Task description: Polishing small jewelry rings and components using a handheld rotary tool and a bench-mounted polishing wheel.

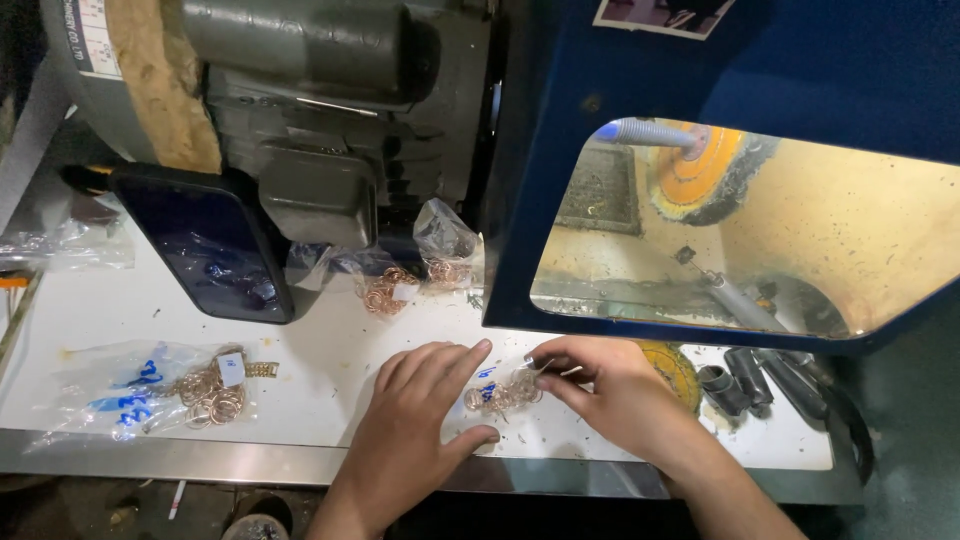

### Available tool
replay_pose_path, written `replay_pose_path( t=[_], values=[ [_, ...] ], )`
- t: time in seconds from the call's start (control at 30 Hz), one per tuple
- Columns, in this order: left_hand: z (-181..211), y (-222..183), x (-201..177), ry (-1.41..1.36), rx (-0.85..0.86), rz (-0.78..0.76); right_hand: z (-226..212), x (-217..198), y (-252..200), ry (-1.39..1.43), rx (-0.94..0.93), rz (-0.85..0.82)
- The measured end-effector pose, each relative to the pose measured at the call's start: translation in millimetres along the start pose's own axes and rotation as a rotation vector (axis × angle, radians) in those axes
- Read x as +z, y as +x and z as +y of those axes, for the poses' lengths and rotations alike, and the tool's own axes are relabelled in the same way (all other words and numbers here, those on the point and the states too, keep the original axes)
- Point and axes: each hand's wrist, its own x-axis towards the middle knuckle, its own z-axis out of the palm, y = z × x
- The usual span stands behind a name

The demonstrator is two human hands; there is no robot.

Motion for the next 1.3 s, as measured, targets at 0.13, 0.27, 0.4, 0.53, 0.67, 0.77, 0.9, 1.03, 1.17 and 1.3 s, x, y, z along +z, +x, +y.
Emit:
replay_pose_path(
  t=[0.13,0.27,0.4,0.53,0.67,0.77,0.9,1.03,1.17,1.3],
  values=[
    [-0.1,-0.5,-0.9,0.001,0.020,0.012,6.9,2.2,-8.2,0.149,-0.085,0.019],
    [-0.7,-0.5,0.8,0.005,0.011,0.014,12.3,-4.1,-17.1,0.170,-0.096,0.048],
    [-1.2,-0.5,0.8,0.002,0.004,0.005,17.4,-9.5,-9.6,-0.254,-0.378,0.183],
    [-1.2,-1.4,1.6,0.005,0.026,0.021,14.5,-6.4,5.8,-0.443,-0.440,-0.032],
    [-2.1,-3.1,0.7,-0.043,0.005,0.016,2.4,-8.0,13.4,-0.498,-0.359,-0.176],
    [-2.6,-4.0,1.1,-0.043,0.004,0.013,15.1,-0.1,13.2,-0.602,-0.361,-0.102],
    [-1.4,-2.0,-0.2,-0.036,0.031,0.032,17.2,0.6,7.9,-0.590,-0.551,0.020],
    [-0.3,-0.5,-1.0,-0.042,0.028,0.025,13.2,-4.4,7.2,-0.573,-0.531,-0.016],
    [-0.2,-1.2,-0.9,-0.054,0.014,0.022,13.5,-5.6,9.8,-0.543,-0.476,-0.066],
    [-0.9,-2.1,-0.7,-0.056,0.002,0.009,13.1,-13.3,3.5,-0.501,-0.127,-0.100]
  ],
)
